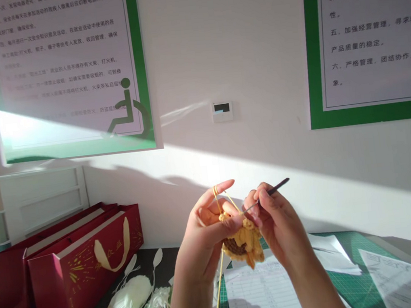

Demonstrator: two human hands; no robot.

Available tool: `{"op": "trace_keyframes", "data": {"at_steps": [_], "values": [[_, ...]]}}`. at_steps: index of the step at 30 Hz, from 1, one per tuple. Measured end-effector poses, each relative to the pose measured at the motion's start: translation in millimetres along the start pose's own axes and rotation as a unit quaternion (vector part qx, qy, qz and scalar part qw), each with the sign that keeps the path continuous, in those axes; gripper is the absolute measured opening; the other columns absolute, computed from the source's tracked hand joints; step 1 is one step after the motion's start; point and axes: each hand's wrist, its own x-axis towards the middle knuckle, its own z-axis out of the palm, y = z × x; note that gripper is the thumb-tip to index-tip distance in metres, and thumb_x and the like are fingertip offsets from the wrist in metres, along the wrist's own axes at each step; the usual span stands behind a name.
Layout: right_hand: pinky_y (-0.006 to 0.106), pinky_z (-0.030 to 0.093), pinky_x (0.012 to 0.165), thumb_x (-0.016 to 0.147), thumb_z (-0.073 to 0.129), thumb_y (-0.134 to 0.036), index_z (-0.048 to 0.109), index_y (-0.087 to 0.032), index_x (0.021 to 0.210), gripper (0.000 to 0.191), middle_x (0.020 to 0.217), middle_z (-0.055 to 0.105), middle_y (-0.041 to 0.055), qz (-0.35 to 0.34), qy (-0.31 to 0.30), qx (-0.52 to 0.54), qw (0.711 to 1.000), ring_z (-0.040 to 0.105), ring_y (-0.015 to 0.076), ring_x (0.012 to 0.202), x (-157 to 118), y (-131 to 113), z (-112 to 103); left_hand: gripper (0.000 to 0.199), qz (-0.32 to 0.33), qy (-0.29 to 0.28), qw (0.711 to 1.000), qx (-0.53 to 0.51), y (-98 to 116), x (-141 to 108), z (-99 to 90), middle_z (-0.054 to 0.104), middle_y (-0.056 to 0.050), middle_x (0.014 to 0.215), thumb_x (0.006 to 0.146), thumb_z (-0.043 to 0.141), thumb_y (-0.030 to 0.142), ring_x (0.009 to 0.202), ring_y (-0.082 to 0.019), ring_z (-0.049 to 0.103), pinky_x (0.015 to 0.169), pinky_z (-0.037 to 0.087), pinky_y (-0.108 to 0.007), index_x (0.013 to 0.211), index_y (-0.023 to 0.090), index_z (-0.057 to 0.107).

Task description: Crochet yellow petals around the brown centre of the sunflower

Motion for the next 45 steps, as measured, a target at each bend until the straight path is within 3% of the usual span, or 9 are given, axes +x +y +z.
{"op": "trace_keyframes", "data": {"at_steps": [7, 11, 16, 21, 26, 33, 37, 41, 45], "values": [[0.033, 0.049, 0.072, 0.085, 0.079, -0.019, 0.074, -0.027, 0.083, 0.01, 0.083, 0.071, 0.0006, -0.147, 0.009, -0.13, 0.981, 0.064, 0.0181, 0.08, -2, 7, -18, 0.068, 0.058, 0.084, 0.993, 0.058, -5, -7, 14.6, 0.069, 0.001, 0.074, 0.068, 0.091, 0.006, 0.065, -0.013, 0.06, 0.061, 0.048, -0.022, 0.131, 0.018, 0.07], [0.037, 0.051, 0.072, 0.08, 0.079, -0.009, 0.081, -0.032, 0.095, 0.028, 0.084, 0.076, 0.0008, -0.266, 0.025, -0.162, 0.95, 0.066, 0.0208, 0.079, -6, 11, -24, 0.056, -0.054, 0.027, 0.997, -0.044, -8, -2, 10.0, 0.067, -0.002, 0.073, 0.067, 0.091, 0.01, 0.068, -0.014, 0.062, 0.069, 0.051, -0.024, 0.121, 0.012, 0.074], [0.033, 0.052, 0.071, 0.097, 0.065, -0.024, 0.07, -0.027, 0.093, 0.006, 0.082, 0.068, 0.0009, -0.2, 0.057, -0.082, 0.975, 0.063, 0.0173, 0.076, -4, 20, -11, 0.057, -0.111, -0.007, 0.989, -0.099, -9, 7, 2.7, 0.066, -0.003, 0.076, 0.058, 0.088, 0.008, 0.071, -0.014, 0.06, 0.077, 0.052, -0.026, 0.114, 0.011, 0.079], [0.025, 0.042, 0.056, 0.107, 0.044, -0.031, 0.052, -0.025, 0.086, 0.023, 0.065, 0.047, -0.0052, -0.092, 0.058, -0.01, 0.994, 0.047, 0.0119, 0.058, 1, 10, -7, 0.057, -0.09, -0.012, 0.992, -0.087, -8, 12, -3.0, 0.062, 0.001, 0.064, 0.054, 0.084, 0.006, 0.061, -0.014, 0.057, 0.061, 0.046, -0.023, 0.111, 0.015, 0.082], [0.025, 0.04, 0.052, 0.106, 0.044, -0.032, 0.043, -0.024, 0.077, 0.031, 0.063, 0.044, -0.0059, -0.014, -0.005, -0.016, 1.0, 0.041, 0.0103, 0.052, 2, 4, -1, 0.047, -0.034, -0.004, 0.999, -0.041, -6, 10, -5.0, 0.066, -0.001, 0.069, 0.06, 0.089, 0.01, 0.064, -0.014, 0.058, 0.064, 0.047, -0.024, 0.107, 0.017, 0.083], [0.032, 0.05, 0.071, 0.087, 0.075, -0.014, 0.071, -0.026, 0.086, 0.013, 0.081, 0.071, 0.0, -0.17, -0.001, -0.118, 0.978, 0.065, 0.0169, 0.078, 0, 11, -18, 0.053, 0.061, 0.067, 0.993, 0.073, -8, -7, 13.5, 0.065, 0.002, 0.074, 0.075, 0.089, 0.012, 0.064, -0.011, 0.056, 0.058, 0.043, -0.021, 0.126, 0.022, 0.077], [0.037, 0.052, 0.076, 0.076, 0.081, -0.007, 0.08, -0.03, 0.089, 0.027, 0.087, 0.077, 0.0003, -0.241, 0.011, -0.143, 0.96, 0.067, 0.0195, 0.081, -3, 16, -27, 0.055, -0.011, 0.054, 0.998, -0.003, -12, -3, 14.7, 0.066, 0.0, 0.073, 0.071, 0.089, 0.009, 0.068, -0.013, 0.06, 0.067, 0.048, -0.023, 0.124, 0.016, 0.077], [0.036, 0.053, 0.074, 0.09, 0.072, -0.017, 0.075, -0.027, 0.092, 0.011, 0.087, 0.073, 0.0014, -0.225, 0.047, -0.112, 0.967, 0.067, 0.019, 0.079, -4, 21, -19, 0.055, -0.105, 0.004, 0.991, -0.085, -11, 5, 8.9, 0.068, -0.005, 0.078, 0.064, 0.086, 0.008, 0.076, -0.017, 0.065, 0.079, 0.052, -0.027, 0.118, 0.007, 0.078], [0.029, 0.049, 0.066, 0.103, 0.057, -0.029, 0.062, -0.027, 0.092, 0.012, 0.074, 0.062, -0.0032, -0.149, 0.093, -0.036, 0.984, 0.058, 0.0131, 0.064, -2, 16, -12, 0.057, -0.108, -0.005, 0.989, -0.103, -9, 8, 3.9, 0.062, 0.0, 0.067, 0.059, 0.082, 0.005, 0.067, -0.013, 0.059, 0.066, 0.049, -0.022, 0.115, 0.01, 0.08]]}}
